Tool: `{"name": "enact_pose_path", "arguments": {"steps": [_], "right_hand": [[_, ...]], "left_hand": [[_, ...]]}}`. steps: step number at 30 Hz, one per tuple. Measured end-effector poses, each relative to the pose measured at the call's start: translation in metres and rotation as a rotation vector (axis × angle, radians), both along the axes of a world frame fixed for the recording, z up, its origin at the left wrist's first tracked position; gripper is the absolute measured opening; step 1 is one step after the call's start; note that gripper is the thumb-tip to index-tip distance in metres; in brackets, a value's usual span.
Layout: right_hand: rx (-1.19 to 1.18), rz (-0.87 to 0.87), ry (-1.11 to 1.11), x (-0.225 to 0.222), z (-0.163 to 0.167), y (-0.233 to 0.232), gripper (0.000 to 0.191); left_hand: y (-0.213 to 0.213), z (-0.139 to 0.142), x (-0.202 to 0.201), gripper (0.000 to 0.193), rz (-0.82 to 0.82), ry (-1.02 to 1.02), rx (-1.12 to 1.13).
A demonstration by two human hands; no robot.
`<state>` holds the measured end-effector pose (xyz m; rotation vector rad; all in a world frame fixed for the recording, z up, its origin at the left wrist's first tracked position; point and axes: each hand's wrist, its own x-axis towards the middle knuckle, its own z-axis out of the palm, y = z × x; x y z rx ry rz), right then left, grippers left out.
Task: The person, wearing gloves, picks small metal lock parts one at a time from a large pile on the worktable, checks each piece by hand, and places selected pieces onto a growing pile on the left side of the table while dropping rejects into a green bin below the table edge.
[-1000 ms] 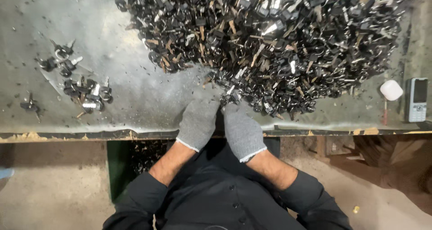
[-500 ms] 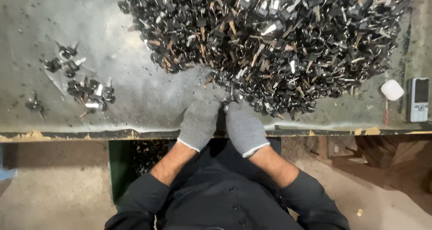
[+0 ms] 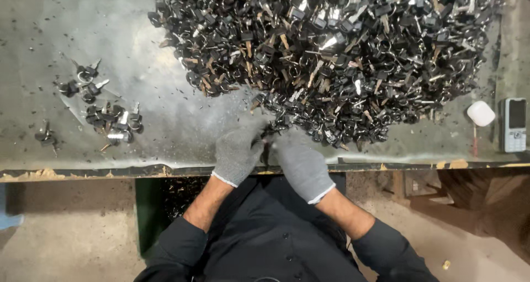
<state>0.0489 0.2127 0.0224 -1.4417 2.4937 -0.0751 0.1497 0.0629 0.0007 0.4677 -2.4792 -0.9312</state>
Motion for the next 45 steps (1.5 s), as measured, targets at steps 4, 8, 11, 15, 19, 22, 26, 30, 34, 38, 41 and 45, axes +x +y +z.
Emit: {"name": "enact_pose_path", "arguments": {"steps": [4, 8, 11, 15, 19, 22, 26, 30, 34, 38, 41, 45], "right_hand": [[-0.087, -0.144, -0.053, 0.008, -0.007, -0.003, 0.014], [-0.224, -0.005, -0.28, -0.015, -0.011, -0.007, 0.02], [-0.272, -0.051, -0.323, -0.02, -0.012, -0.004, 0.025], [-0.054, -0.073, -0.133, -0.007, -0.011, 0.007, 0.018], [0.141, 0.049, -0.076, -0.002, -0.013, 0.012, 0.012], [-0.091, -0.01, 0.011, 0.009, -0.015, 0.009, 0.017], [0.012, -0.17, -0.214, 0.011, -0.014, 0.0, 0.018], [-0.013, -0.02, -0.477, -0.021, -0.002, 0.004, 0.024], [-0.098, -0.063, -0.491, -0.025, 0.015, 0.007, 0.039], [-0.124, 0.006, -0.383, -0.008, 0.028, 0.0, 0.039], [-0.06, 0.103, -0.268, -0.009, 0.033, -0.007, 0.036], [0.151, -0.041, -0.348, -0.022, 0.027, -0.012, 0.026]], "left_hand": [[0.014, -0.009, 0.001, 0.036, -0.029, -0.049, -0.072], [0.017, -0.011, 0.004, 0.032, 0.052, -0.044, -0.078], [0.021, -0.009, 0.006, 0.025, 0.109, -0.075, -0.23], [0.025, -0.008, 0.008, 0.015, 0.146, -0.107, -0.273], [0.018, -0.016, 0.01, 0.014, 0.111, 0.005, -0.179], [0.022, -0.023, 0.013, 0.01, 0.083, 0.024, -0.235], [0.029, -0.028, 0.01, 0.012, 0.056, -0.028, -0.318], [0.01, -0.02, 0.014, 0.01, 0.115, -0.036, -0.291], [-0.002, -0.004, 0.022, 0.03, 0.199, -0.055, -0.034], [0.013, 0.003, 0.006, 0.026, 0.164, -0.115, -0.19], [0.01, 0.005, -0.011, 0.031, 0.105, -0.064, -0.141], [0.0, 0.01, -0.019, 0.023, -0.014, -0.38, -0.032]]}}
